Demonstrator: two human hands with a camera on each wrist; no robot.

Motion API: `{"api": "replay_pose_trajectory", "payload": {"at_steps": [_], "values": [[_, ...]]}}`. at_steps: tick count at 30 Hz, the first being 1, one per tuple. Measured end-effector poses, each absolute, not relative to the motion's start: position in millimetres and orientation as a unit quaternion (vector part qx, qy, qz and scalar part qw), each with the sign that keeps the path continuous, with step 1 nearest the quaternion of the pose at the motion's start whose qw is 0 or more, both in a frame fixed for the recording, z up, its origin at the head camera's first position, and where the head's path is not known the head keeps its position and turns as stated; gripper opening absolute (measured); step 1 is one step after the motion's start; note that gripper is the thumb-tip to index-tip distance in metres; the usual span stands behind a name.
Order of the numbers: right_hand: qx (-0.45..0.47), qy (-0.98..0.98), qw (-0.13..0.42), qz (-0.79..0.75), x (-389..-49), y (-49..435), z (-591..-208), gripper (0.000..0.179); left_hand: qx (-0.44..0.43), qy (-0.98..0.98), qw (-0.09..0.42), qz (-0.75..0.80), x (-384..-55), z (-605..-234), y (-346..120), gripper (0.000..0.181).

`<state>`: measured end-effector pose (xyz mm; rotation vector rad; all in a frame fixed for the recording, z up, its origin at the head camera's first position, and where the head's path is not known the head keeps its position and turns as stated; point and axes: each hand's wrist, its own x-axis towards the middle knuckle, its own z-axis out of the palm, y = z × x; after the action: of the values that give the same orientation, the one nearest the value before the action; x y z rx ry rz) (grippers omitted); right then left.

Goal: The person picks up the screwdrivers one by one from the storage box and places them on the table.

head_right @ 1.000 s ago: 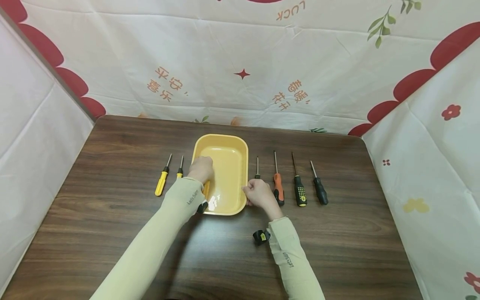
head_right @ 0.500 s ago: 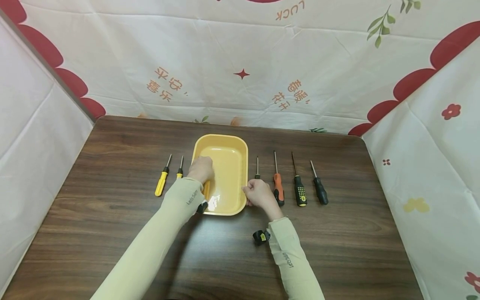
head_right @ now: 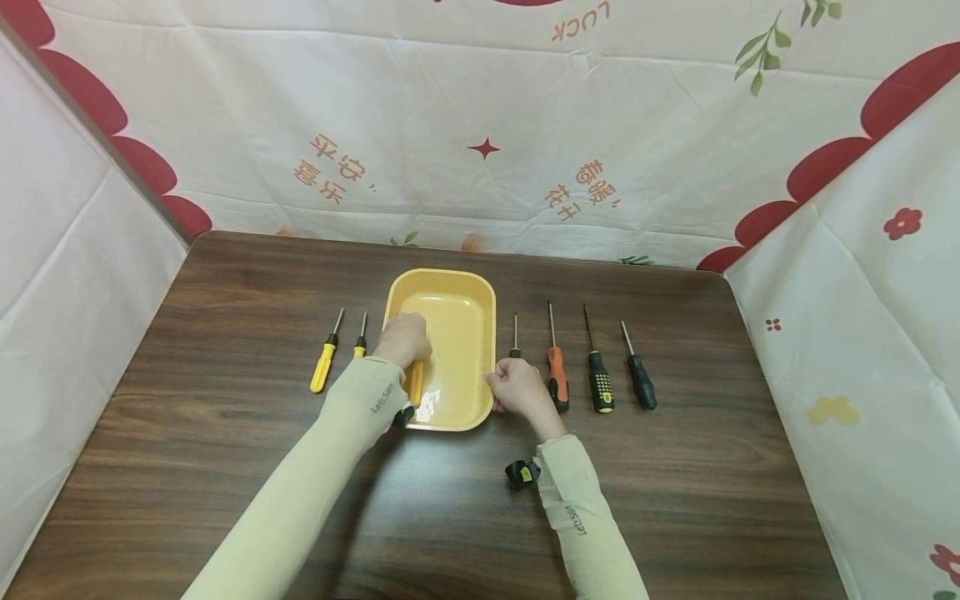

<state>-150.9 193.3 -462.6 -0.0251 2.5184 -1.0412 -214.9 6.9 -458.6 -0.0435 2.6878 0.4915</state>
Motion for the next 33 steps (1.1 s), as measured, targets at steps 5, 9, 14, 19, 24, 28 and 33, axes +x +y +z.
{"api": "replay_pose_trajectory", "payload": {"at_steps": [5,9,14,19,24,28,33], "values": [[-0.007,0.905,0.206,-0.371,-150.8,193.0,-462.2,0.026,0.001,0.965,0.198,0.174,-215.3,-455.9,7.9,0.007],[-0.004,0.906,0.207,-0.37,-151.0,193.1,-462.3,0.026,0.014,0.965,0.196,0.173,-215.4,-451.2,8.0,0.011],[-0.002,0.904,0.211,-0.372,-151.0,193.3,-462.1,0.026,0.032,0.966,0.186,0.177,-213.7,-442.3,7.6,0.02],[-0.006,0.904,0.209,-0.373,-150.8,193.2,-461.8,0.026,0.03,0.965,0.178,0.188,-211.7,-434.8,7.3,0.024],[-0.007,0.906,0.208,-0.37,-150.9,192.9,-461.5,0.026,0.034,0.965,0.172,0.195,-210.4,-430.2,6.8,0.028],[-0.005,0.906,0.209,-0.368,-151.1,192.8,-461.1,0.026,0.036,0.963,0.169,0.209,-209.8,-426.0,5.2,0.029],[-0.008,0.908,0.209,-0.364,-150.5,192.1,-460.0,0.026,0.053,0.965,0.158,0.201,-209.5,-419.3,1.2,0.029]]}}
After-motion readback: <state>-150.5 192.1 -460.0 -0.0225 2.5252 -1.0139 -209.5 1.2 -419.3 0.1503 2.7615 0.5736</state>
